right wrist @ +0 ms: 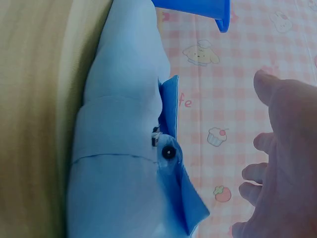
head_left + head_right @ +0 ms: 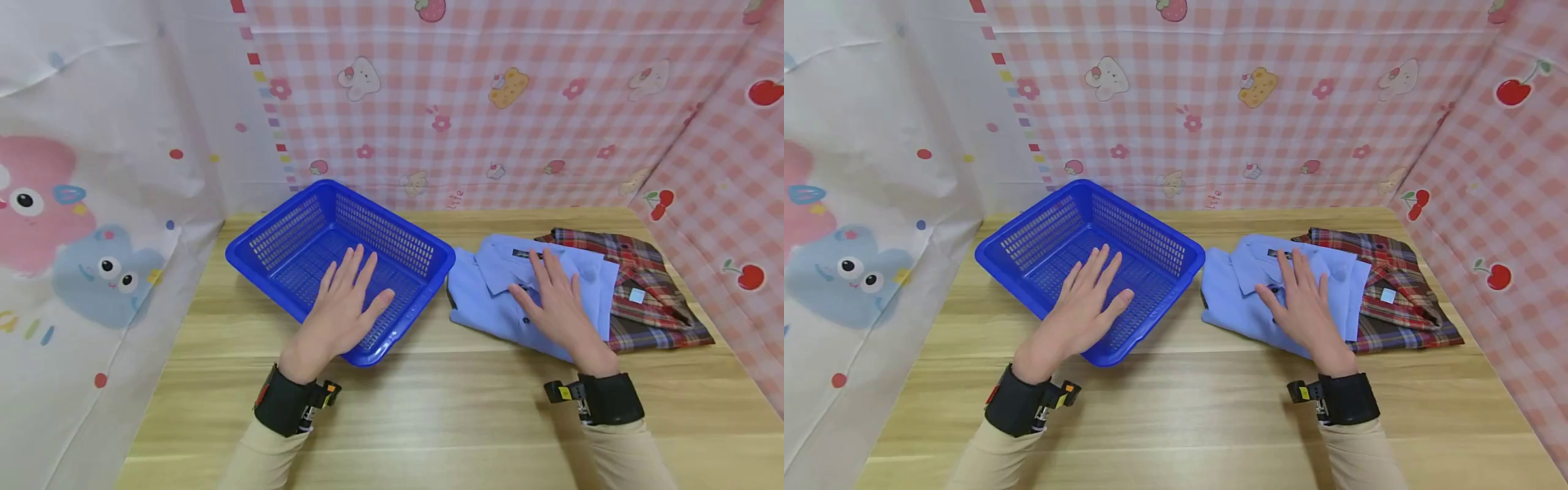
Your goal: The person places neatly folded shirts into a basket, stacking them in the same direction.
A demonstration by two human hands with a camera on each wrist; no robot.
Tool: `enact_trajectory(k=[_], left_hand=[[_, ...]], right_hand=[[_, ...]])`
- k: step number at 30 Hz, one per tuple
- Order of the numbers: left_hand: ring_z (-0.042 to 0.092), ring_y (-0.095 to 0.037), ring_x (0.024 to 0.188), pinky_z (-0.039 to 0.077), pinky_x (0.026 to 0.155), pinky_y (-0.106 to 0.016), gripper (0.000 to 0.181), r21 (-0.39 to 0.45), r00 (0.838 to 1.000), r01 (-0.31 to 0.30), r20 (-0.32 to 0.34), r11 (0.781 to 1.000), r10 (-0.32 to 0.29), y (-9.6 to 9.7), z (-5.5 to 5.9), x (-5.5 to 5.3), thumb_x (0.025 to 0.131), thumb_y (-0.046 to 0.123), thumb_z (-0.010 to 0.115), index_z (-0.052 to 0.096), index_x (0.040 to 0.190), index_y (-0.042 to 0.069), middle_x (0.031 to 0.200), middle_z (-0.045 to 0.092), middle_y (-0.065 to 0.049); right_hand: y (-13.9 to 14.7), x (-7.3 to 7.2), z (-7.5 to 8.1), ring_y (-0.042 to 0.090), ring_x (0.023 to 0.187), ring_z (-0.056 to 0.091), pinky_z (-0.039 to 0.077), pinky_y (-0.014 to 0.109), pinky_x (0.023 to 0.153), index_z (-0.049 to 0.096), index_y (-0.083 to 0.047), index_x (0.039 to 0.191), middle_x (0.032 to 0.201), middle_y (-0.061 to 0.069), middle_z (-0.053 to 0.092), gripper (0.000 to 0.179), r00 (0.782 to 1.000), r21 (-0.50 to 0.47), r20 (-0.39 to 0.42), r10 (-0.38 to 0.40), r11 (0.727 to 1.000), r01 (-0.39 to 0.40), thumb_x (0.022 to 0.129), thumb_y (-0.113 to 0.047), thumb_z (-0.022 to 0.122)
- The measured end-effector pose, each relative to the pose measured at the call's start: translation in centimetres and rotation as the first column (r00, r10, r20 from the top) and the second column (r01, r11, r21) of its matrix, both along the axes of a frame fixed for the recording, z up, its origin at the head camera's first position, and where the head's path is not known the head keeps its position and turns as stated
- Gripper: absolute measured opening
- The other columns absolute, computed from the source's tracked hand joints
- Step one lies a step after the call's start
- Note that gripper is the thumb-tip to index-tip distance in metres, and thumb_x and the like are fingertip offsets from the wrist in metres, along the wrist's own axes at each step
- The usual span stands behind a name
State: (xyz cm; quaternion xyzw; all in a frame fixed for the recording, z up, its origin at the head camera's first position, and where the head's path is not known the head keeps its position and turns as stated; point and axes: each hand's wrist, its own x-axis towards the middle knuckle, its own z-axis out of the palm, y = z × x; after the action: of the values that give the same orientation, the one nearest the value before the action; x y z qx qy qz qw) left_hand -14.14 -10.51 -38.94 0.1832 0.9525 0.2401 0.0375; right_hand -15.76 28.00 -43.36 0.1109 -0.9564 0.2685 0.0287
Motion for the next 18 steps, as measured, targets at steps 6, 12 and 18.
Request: enact_trajectory(k=[6, 12, 18], left_hand=[[-0.004, -0.03, 0.16, 0.001, 0.129, -0.055, 0.077, 0.02, 0.999, 0.013, -0.034, 1.0, -0.013, 1.0, -0.1, 1.3, 0.108, 0.058, 0.033, 0.017, 0.166, 0.009, 0.173, 0.003, -0.015], [-0.002, -0.028, 0.16, 0.002, 0.129, -0.053, 0.076, 0.035, 0.998, 0.034, -0.057, 0.999, -0.032, 1.7, 0.1, 2.2, 0.109, 0.058, 0.033, 0.018, 0.166, 0.01, 0.173, 0.004, -0.014], [0.0, -0.03, 0.16, 0.001, 0.129, -0.052, 0.076, 0.019, 0.997, 0.031, -0.065, 0.999, -0.03, 1.9, -0.2, 2.4, 0.109, 0.057, 0.034, 0.019, 0.165, 0.009, 0.173, 0.006, -0.017]], right_hand=[[0.4, 1.0, -0.7, 0.05, 0.155, -0.001, -0.009, 0.073, 0.119, 0.007, -0.005, 0.166, 0.169, 0.031, 0.0, 0.082, 0.999, -0.048, 0.004, -0.042, 0.998, 0.042, 0.108, -0.047, 0.047], [0.9, 1.3, -1.1, 0.051, 0.155, 0.0, -0.009, 0.073, 0.119, 0.008, -0.004, 0.165, 0.168, 0.032, 0.001, 0.081, 0.997, -0.049, 0.0, -0.072, 0.996, 0.072, 0.109, -0.048, 0.045], [1.2, 1.6, -1.3, 0.052, 0.154, 0.0, -0.009, 0.074, 0.118, 0.009, -0.004, 0.165, 0.168, 0.032, 0.002, 0.08, 0.997, -0.05, -0.002, -0.075, 0.996, 0.075, 0.109, -0.047, 0.046]])
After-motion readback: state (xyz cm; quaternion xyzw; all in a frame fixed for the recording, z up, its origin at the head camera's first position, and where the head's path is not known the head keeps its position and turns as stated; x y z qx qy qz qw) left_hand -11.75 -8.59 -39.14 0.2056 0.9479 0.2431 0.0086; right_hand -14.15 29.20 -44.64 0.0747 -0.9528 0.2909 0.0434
